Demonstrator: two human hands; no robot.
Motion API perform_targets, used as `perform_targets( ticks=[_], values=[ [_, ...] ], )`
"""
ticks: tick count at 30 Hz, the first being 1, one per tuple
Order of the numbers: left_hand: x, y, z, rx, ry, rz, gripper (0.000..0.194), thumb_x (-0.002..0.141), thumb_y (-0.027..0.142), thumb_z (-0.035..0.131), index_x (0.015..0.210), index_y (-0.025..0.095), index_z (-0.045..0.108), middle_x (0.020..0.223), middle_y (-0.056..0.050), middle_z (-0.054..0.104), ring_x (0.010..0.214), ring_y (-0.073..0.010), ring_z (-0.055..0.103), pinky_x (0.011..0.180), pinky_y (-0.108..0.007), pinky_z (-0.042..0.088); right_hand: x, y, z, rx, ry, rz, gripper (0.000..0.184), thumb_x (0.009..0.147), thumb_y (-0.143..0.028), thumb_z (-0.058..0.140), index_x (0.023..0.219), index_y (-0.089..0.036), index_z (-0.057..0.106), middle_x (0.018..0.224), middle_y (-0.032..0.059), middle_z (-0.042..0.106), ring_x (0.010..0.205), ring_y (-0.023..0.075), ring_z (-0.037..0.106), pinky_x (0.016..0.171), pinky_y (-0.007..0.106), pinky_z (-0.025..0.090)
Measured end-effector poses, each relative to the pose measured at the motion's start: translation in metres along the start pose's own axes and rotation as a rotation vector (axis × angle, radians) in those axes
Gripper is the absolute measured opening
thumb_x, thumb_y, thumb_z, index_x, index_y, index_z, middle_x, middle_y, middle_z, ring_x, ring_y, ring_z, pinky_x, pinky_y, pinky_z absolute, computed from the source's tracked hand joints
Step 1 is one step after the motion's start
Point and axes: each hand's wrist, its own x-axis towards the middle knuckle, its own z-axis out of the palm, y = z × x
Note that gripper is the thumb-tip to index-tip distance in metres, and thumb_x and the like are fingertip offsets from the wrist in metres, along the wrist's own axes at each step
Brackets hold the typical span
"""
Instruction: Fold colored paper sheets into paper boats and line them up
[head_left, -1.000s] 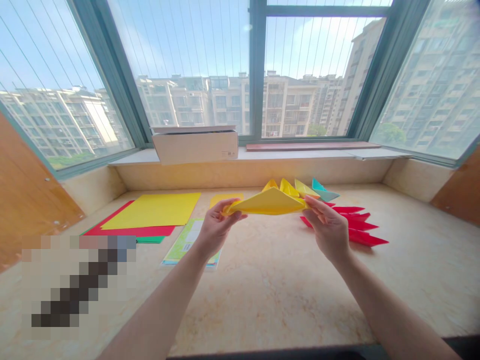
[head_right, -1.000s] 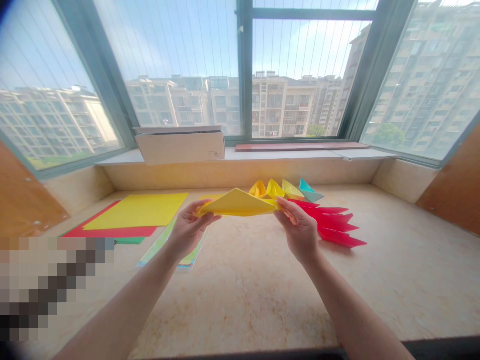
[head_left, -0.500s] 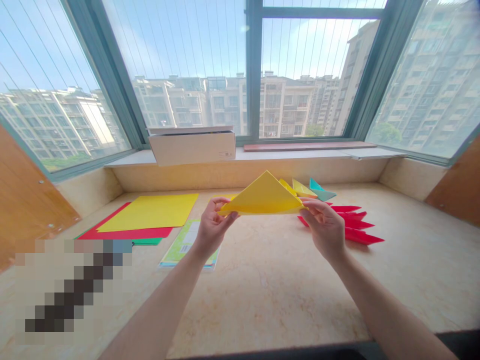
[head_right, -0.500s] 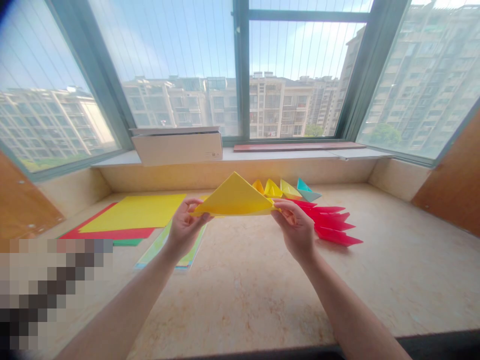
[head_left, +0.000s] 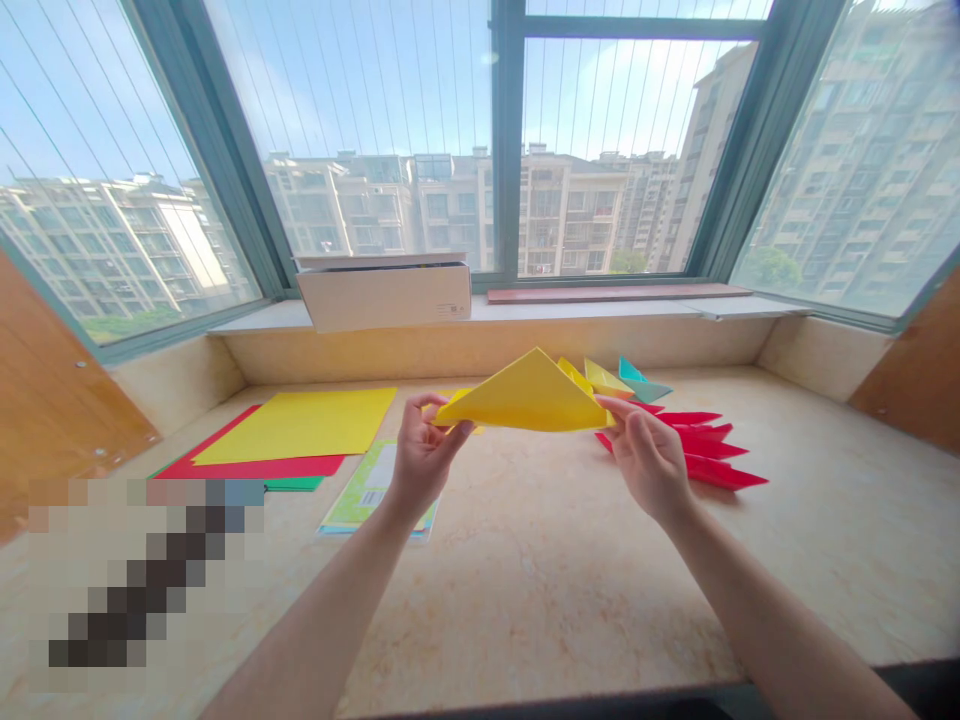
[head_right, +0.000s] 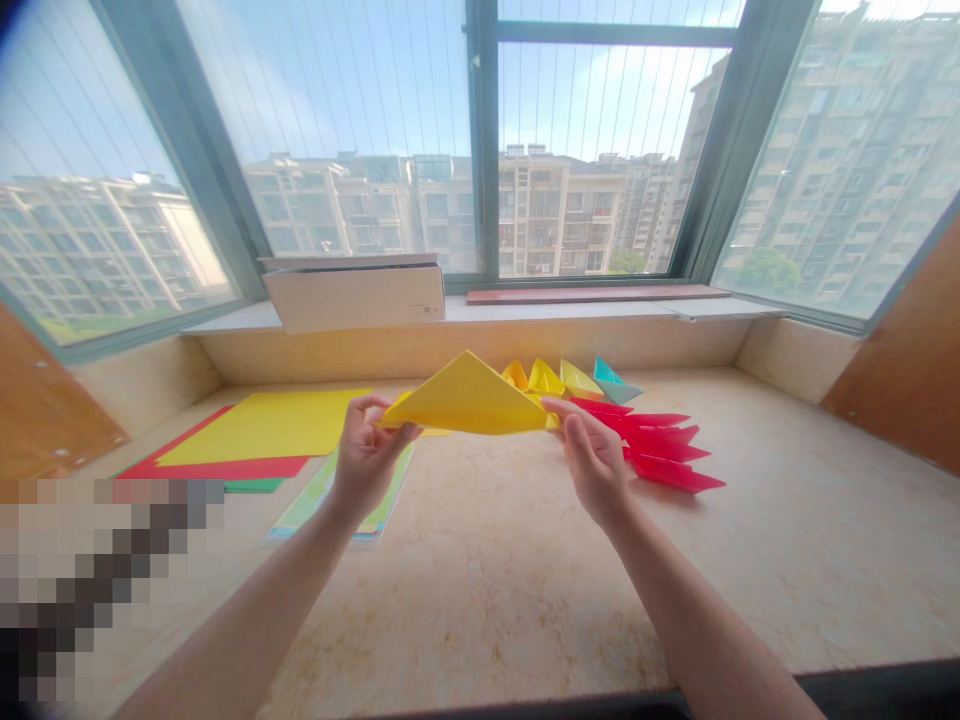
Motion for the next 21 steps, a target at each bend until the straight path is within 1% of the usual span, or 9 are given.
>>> perform_targets(
  ticks=[1,3,5,8,11,14,16,18,21],
  values=[
    [0.0,0.0,0.0,-0.008,-0.002,-0.001,0.041,0.08,0.026,0.075,0.103,0.024,0.041,0.093,-0.001,0.071,0.078,-0.0132,0.07,0.069,-0.024,0.055,0.001,0.0,0.0,0.066,-0.003,0.018,0.039,0.095,-0.053,0.049,0.114,-0.026,0.07,0.116,0.0086,0.071,0.11,0.0269,0.066,0.09,0.045,0.056],
    [0.0,-0.001,0.0,-0.011,-0.005,-0.001,0.04,0.08,0.027,0.076,0.101,0.024,0.042,0.094,-0.001,0.072,0.078,-0.0135,0.07,0.069,-0.024,0.055,0.003,-0.002,0.001,0.195,-0.001,0.066,0.032,0.092,-0.049,0.057,0.108,-0.026,0.074,0.114,0.0078,0.073,0.111,0.0277,0.066,0.093,0.047,0.055],
    [0.0,-0.001,0.0,0.007,-0.012,-0.004,0.037,0.079,0.028,0.076,0.097,0.022,0.044,0.098,-0.002,0.072,0.08,-0.0139,0.07,0.069,-0.024,0.055,0.005,-0.005,0.002,0.234,-0.025,0.135,0.028,0.089,-0.044,0.064,0.107,-0.026,0.074,0.112,0.0073,0.074,0.11,0.0276,0.066,0.093,0.047,0.055],
    [0.0,-0.003,-0.002,0.034,-0.037,-0.031,0.033,0.08,0.03,0.076,0.095,0.02,0.049,0.099,-0.003,0.07,0.083,-0.0139,0.07,0.074,-0.026,0.056,0.008,-0.009,0.002,0.268,-0.072,0.235,0.034,0.085,-0.044,0.069,0.112,-0.024,0.073,0.112,0.0089,0.074,0.107,0.0278,0.068,0.091,0.047,0.056],
    [-0.001,-0.005,-0.006,0.004,-0.082,-0.086,0.027,0.087,0.041,0.066,0.095,0.018,0.054,0.101,-0.005,0.067,0.092,-0.0164,0.068,0.082,-0.032,0.057,0.01,-0.012,-0.002,0.248,-0.177,0.328,0.043,0.081,-0.045,0.074,0.118,-0.024,0.07,0.116,0.0107,0.072,0.106,0.0283,0.068,0.09,0.046,0.055],
    [-0.001,-0.006,-0.009,0.025,-0.064,-0.154,0.031,0.09,0.048,0.059,0.093,0.018,0.053,0.096,-0.004,0.066,0.091,-0.0175,0.068,0.081,-0.034,0.058,0.012,-0.011,-0.006,0.162,-0.317,0.379,0.046,0.081,-0.045,0.073,0.121,-0.023,0.069,0.119,0.0115,0.071,0.107,0.028,0.067,0.092,0.044,0.054],
    [0.0,-0.005,-0.009,0.06,-0.046,-0.196,0.031,0.086,0.043,0.066,0.098,0.02,0.05,0.092,-0.002,0.068,0.086,-0.0163,0.069,0.079,-0.032,0.058,0.013,-0.008,-0.008,0.109,-0.339,0.372,0.044,0.083,-0.045,0.072,0.12,-0.022,0.07,0.12,0.0112,0.071,0.109,0.0273,0.066,0.094,0.044,0.052],
    [0.001,-0.004,-0.009,0.062,-0.073,-0.233,0.043,0.083,0.039,0.071,0.112,0.022,0.045,0.096,-0.003,0.069,0.086,-0.0166,0.07,0.078,-0.032,0.058,0.013,-0.003,-0.011,0.067,-0.315,0.37,0.046,0.081,-0.046,0.073,0.121,-0.022,0.069,0.119,0.0111,0.071,0.109,0.0271,0.066,0.095,0.045,0.052],
    [0.004,-0.004,-0.011,0.074,-0.143,-0.277,0.061,0.082,0.038,0.072,0.13,0.023,0.038,0.105,-0.007,0.069,0.09,-0.0194,0.07,0.079,-0.035,0.058,0.014,0.004,-0.015,0.014,-0.295,0.387,0.054,0.079,-0.047,0.075,0.125,-0.02,0.066,0.112,0.0119,0.074,0.104,0.0276,0.069,0.095,0.049,0.052]
  ],
)
